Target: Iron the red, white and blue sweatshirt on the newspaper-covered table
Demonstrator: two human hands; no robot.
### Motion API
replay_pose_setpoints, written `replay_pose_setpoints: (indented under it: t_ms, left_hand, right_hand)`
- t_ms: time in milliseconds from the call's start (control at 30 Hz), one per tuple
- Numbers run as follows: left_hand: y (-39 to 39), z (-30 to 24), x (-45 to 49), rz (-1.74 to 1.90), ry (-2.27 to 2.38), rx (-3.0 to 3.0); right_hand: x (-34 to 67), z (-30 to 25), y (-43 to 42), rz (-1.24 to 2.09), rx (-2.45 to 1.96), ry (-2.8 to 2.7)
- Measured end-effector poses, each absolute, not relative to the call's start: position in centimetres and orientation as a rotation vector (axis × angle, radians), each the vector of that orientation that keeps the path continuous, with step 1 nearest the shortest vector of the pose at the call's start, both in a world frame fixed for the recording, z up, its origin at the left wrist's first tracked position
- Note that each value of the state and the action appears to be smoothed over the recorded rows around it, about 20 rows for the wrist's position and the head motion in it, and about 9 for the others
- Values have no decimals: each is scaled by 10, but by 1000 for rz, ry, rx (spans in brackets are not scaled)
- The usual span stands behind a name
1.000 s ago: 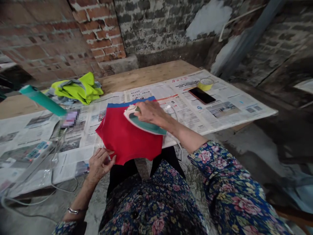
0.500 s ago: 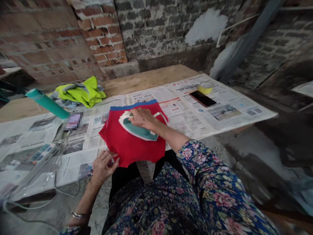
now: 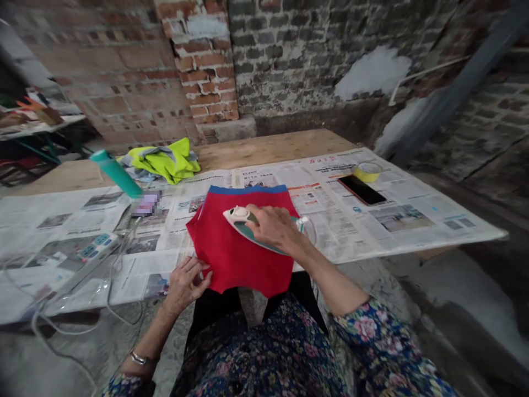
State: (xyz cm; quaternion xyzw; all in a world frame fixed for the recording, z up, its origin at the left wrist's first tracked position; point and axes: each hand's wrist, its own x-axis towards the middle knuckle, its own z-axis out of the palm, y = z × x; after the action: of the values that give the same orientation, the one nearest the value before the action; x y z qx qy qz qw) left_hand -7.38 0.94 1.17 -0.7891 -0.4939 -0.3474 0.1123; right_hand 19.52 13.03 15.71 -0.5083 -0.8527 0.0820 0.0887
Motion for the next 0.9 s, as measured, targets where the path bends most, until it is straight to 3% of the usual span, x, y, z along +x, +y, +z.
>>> replay_pose_setpoints:
  t_ms: [167,567,767,900]
  left_hand:
    - [7,11,-70,-998,-1459,-2284]
    - [8,7,-69,-1050,-1445,-2294]
    - [10,4,-70,-1078,-1445,-2299]
    - [11,4,-70,-1095,-1444,-2306]
  right_hand:
    - [172,156,128,341,-1339,-2749]
    - [156,155,193,316,-1770,-2324]
    - [179,154,186,240,-1929,-2148]
    - [187,157,167,243,-1807,-2275]
